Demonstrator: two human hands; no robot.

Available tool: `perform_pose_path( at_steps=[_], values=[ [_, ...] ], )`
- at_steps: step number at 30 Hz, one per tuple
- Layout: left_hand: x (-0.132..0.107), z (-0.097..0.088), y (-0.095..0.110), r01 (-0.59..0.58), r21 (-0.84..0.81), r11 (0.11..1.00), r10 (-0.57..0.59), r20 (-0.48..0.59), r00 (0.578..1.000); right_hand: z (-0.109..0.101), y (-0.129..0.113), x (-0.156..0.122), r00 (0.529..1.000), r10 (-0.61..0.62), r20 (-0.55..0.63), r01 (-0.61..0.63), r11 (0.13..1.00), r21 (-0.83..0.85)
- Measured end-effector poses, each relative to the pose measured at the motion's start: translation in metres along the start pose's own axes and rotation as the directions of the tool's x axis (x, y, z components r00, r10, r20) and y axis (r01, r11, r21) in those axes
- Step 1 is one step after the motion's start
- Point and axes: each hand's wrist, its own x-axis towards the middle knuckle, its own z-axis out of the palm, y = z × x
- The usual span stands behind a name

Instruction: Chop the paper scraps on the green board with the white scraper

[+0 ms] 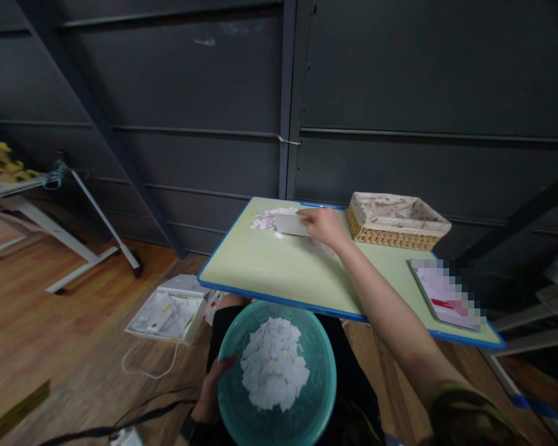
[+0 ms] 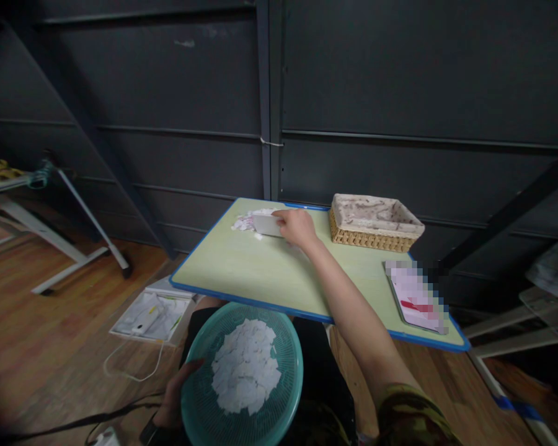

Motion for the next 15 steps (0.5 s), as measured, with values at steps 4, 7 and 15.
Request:
perform_pose_path(
  at_steps=[4, 7, 15],
  values=[
    [0.008, -0.008, -0.005, -0.028, 0.022, 0.999, 0.029, -0.047, 0.998, -0.002, 0.003, 0.000, 1.000, 0.012, -0.008, -0.012, 0.999, 0.040],
    [0.011, -0.012, -0.007, -0.046, 0.038, 0.998, 0.048, -0.077, 0.996, -0.003, 0.005, 0.000, 0.999, 0.026, -0.023, -0.025, 0.998, 0.052],
    [0.000, -0.002, -0.001, -0.046, 0.053, 0.998, 0.045, 0.019, 0.999, -0.001, 0.007, 0.001, 1.000, 0.008, -0.016, -0.006, 0.993, 0.119]
  ],
)
